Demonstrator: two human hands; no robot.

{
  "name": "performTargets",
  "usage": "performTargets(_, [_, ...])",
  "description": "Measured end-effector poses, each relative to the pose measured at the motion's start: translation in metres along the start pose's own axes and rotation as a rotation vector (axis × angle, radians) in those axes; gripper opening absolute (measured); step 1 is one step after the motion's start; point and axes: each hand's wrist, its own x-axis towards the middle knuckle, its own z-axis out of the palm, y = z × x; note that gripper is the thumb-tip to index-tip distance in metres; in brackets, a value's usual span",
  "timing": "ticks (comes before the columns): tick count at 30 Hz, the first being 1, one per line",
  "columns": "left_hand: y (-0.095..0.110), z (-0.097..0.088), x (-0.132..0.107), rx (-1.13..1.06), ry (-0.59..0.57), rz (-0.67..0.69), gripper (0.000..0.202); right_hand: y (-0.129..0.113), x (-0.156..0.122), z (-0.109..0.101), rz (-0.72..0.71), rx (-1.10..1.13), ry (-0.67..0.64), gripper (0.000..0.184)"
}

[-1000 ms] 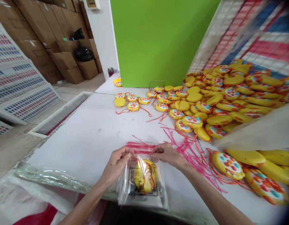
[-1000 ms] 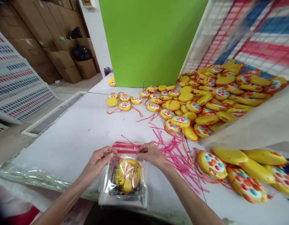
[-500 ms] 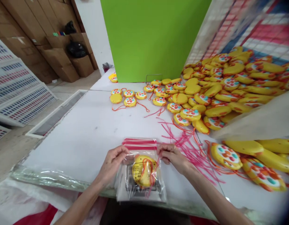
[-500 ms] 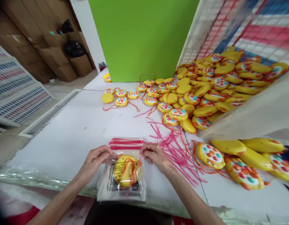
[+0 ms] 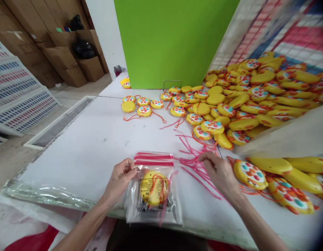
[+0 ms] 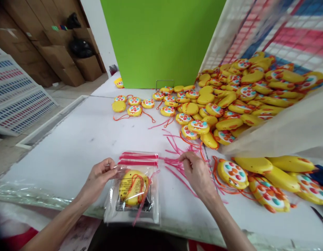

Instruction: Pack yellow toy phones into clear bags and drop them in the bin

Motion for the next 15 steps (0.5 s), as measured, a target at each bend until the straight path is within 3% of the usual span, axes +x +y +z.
performTargets(2, [0.002, 0.002, 0.0, -0.089, -0.046, -0.034, 0.02, -0.012, -0.001, -0.003, -0.031, -0.039, 0.014, 0.018])
performTargets(5, [0.007, 0.005, -0.005, -0.151, -0.067, -0.043, 0.022, -0.032, -0.008, 0.015, -0.081, 0.037, -0.219, 0.024])
performTargets(7, [0.013, 0.003, -0.011, -0.162, -0.08, -0.059, 0.023, -0.04, -0.013, 0.029, -0.08, 0.099, -0.373, 0.013])
performTargets(9, [0.02, -0.006, -0.018, -0.153, -0.086, -0.074, 0.024, -0.042, -0.015, 0.035, -0.081, 0.138, -0.422, 0.014])
performTargets(12, [0.038, -0.039, -0.014, -0.103, 0.023, 0.007, 0.025, -0.035, -0.015, 0.024, -0.074, 0.089, -0.287, 0.021])
performTargets(15, [0.068, -0.093, 0.018, 0.011, 0.327, 0.287, 0.024, -0.018, -0.016, 0.01, -0.012, 0.005, -0.172, 0.027])
